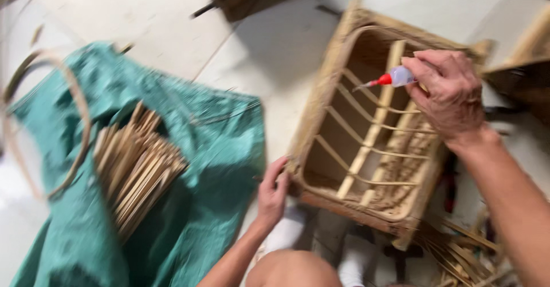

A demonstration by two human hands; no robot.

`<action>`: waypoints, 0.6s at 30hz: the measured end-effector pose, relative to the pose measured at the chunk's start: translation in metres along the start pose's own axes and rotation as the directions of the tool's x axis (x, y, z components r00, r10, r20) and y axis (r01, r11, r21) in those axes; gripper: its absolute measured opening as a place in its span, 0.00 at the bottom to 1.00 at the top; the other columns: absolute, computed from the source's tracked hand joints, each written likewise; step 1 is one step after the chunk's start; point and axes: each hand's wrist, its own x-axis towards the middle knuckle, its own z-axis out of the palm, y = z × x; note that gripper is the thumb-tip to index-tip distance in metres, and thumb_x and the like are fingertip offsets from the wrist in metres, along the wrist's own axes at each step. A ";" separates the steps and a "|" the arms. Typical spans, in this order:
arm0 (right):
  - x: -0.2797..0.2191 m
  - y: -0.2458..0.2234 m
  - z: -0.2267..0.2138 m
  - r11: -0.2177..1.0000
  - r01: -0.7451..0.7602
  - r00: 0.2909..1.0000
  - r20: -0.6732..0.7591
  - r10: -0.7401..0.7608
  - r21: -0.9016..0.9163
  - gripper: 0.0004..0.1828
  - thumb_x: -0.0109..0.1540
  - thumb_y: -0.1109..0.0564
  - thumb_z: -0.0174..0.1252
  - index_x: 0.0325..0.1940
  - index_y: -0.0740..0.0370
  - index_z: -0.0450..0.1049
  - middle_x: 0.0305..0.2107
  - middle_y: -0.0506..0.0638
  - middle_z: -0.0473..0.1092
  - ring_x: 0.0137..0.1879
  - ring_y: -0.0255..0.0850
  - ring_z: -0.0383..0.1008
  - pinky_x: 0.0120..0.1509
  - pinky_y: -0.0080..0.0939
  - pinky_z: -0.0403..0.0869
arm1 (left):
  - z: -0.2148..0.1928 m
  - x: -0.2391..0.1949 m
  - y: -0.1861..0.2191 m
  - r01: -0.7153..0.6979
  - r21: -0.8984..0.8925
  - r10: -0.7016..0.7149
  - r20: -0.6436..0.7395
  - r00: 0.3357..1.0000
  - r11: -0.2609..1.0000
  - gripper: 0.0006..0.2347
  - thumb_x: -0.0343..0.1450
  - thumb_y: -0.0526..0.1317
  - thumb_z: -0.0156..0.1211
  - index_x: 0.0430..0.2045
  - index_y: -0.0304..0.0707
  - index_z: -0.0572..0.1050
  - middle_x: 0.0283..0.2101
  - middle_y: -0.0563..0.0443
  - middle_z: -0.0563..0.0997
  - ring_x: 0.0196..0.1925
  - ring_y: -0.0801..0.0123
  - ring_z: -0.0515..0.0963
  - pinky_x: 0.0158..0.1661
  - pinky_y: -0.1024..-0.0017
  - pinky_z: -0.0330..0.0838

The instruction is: The person assembles a rectangular woven basket by applying glue to the frame and inserting bamboo strips. They use a hammer to secure the strips and a knife to trim excess material. The basket is held in a wooden jig during the process.

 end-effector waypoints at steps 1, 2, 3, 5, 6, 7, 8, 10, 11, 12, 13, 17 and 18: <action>-0.020 0.015 -0.001 0.986 -0.153 0.988 -0.009 0.154 0.070 0.20 0.63 0.60 0.71 0.60 0.60 0.80 0.53 0.55 0.74 0.57 0.48 0.75 0.62 0.45 0.76 | -0.005 0.001 0.002 0.375 0.047 -0.376 0.018 0.926 0.926 0.17 0.80 0.40 0.48 0.65 0.37 0.71 0.53 0.23 0.72 0.54 0.35 0.68 0.54 0.49 0.60; -0.044 0.031 -0.003 0.951 -0.282 0.956 -0.041 0.289 0.128 0.21 0.64 0.59 0.72 0.61 0.61 0.79 0.53 0.56 0.74 0.57 0.47 0.75 0.61 0.45 0.76 | -0.014 0.004 0.005 0.691 0.113 -0.696 0.004 0.718 0.714 0.19 0.84 0.43 0.44 0.71 0.43 0.71 0.47 0.05 0.65 0.48 0.10 0.60 0.48 0.31 0.53; -0.073 0.045 -0.004 0.897 -0.400 0.905 -0.071 0.419 0.189 0.21 0.65 0.58 0.72 0.61 0.63 0.78 0.53 0.57 0.73 0.56 0.47 0.75 0.60 0.44 0.76 | -0.022 0.014 0.006 0.565 0.052 -0.567 0.085 0.819 0.824 0.23 0.80 0.49 0.39 0.67 0.41 0.71 0.53 0.23 0.72 0.55 0.34 0.69 0.52 0.45 0.62; -0.134 0.072 0.004 0.704 -0.625 0.736 -0.046 0.675 0.336 0.22 0.66 0.56 0.71 0.62 0.64 0.74 0.51 0.57 0.74 0.53 0.45 0.76 0.58 0.43 0.76 | -0.031 0.043 0.006 0.414 -0.075 -0.398 0.166 0.902 0.907 0.30 0.76 0.59 0.33 0.63 0.33 0.69 0.61 0.37 0.77 0.64 0.56 0.75 0.61 0.59 0.67; -0.165 0.088 0.011 0.558 -0.720 0.620 0.022 0.784 0.412 0.23 0.66 0.55 0.69 0.61 0.65 0.72 0.49 0.57 0.75 0.52 0.43 0.77 0.56 0.42 0.76 | -0.031 0.057 0.006 0.400 -0.118 -0.378 0.174 0.909 0.909 0.34 0.77 0.62 0.33 0.64 0.28 0.67 0.62 0.33 0.76 0.67 0.53 0.73 0.67 0.58 0.62; -0.198 0.102 0.018 0.392 -0.787 0.492 0.102 0.865 0.476 0.23 0.66 0.53 0.67 0.61 0.66 0.70 0.47 0.56 0.76 0.50 0.41 0.78 0.55 0.41 0.76 | -0.031 0.074 0.007 0.422 -0.096 -0.397 0.204 0.895 0.902 0.35 0.76 0.63 0.32 0.64 0.28 0.66 0.64 0.34 0.74 0.68 0.53 0.71 0.68 0.58 0.61; -0.231 0.116 0.028 0.328 -0.805 0.449 0.146 0.882 0.494 0.24 0.66 0.53 0.66 0.61 0.68 0.69 0.49 0.56 0.75 0.51 0.40 0.77 0.57 0.41 0.75 | -0.033 0.097 0.008 0.439 -0.072 -0.416 0.214 0.884 0.895 0.36 0.75 0.64 0.31 0.65 0.27 0.65 0.65 0.35 0.72 0.70 0.54 0.70 0.68 0.58 0.59; -0.291 0.139 0.052 0.231 -0.844 0.369 0.213 0.905 0.484 0.22 0.67 0.53 0.66 0.59 0.69 0.70 0.48 0.57 0.75 0.51 0.40 0.77 0.58 0.42 0.74 | -0.026 0.149 0.008 0.467 -0.109 -0.431 0.251 0.867 0.877 0.37 0.75 0.64 0.31 0.66 0.27 0.63 0.68 0.35 0.70 0.72 0.54 0.67 0.69 0.56 0.57; -0.316 0.150 0.064 0.199 -0.867 0.333 0.234 0.914 0.457 0.20 0.68 0.53 0.66 0.57 0.69 0.72 0.46 0.57 0.77 0.50 0.42 0.77 0.57 0.44 0.73 | -0.018 0.178 0.009 0.477 -0.170 -0.422 0.280 0.862 0.862 0.36 0.75 0.63 0.32 0.66 0.27 0.62 0.69 0.34 0.68 0.73 0.53 0.65 0.69 0.55 0.56; -0.336 0.158 0.078 0.213 -0.896 0.307 0.195 0.932 0.390 0.21 0.67 0.53 0.68 0.56 0.70 0.71 0.47 0.58 0.76 0.51 0.43 0.76 0.57 0.44 0.73 | -0.012 0.204 0.010 0.507 -0.191 -0.439 0.310 0.844 0.840 0.36 0.75 0.63 0.32 0.67 0.28 0.61 0.70 0.35 0.67 0.74 0.53 0.63 0.70 0.55 0.55; -0.351 0.163 0.091 0.224 -0.921 0.284 0.153 0.947 0.320 0.22 0.66 0.53 0.70 0.54 0.71 0.71 0.47 0.58 0.75 0.52 0.43 0.75 0.58 0.45 0.73 | -0.003 0.229 0.011 0.536 -0.211 -0.453 0.340 0.824 0.817 0.35 0.74 0.63 0.32 0.67 0.30 0.60 0.71 0.35 0.65 0.74 0.54 0.62 0.71 0.56 0.54; -0.379 0.157 0.135 0.271 -0.919 0.299 0.058 0.952 0.286 0.19 0.68 0.52 0.72 0.47 0.69 0.73 0.41 0.57 0.77 0.47 0.43 0.77 0.59 0.45 0.75 | 0.037 0.299 0.013 0.436 -0.052 -0.407 0.272 0.872 0.899 0.36 0.76 0.64 0.30 0.68 0.27 0.59 0.72 0.34 0.61 0.76 0.53 0.59 0.72 0.57 0.53; -0.382 0.153 0.140 0.329 -0.904 0.345 0.012 0.938 0.272 0.21 0.69 0.52 0.74 0.47 0.71 0.73 0.41 0.58 0.77 0.46 0.44 0.78 0.61 0.45 0.75 | 0.052 0.312 0.014 0.448 -0.024 -0.426 0.264 0.865 0.894 0.36 0.75 0.63 0.30 0.68 0.27 0.59 0.72 0.33 0.60 0.75 0.52 0.59 0.71 0.57 0.53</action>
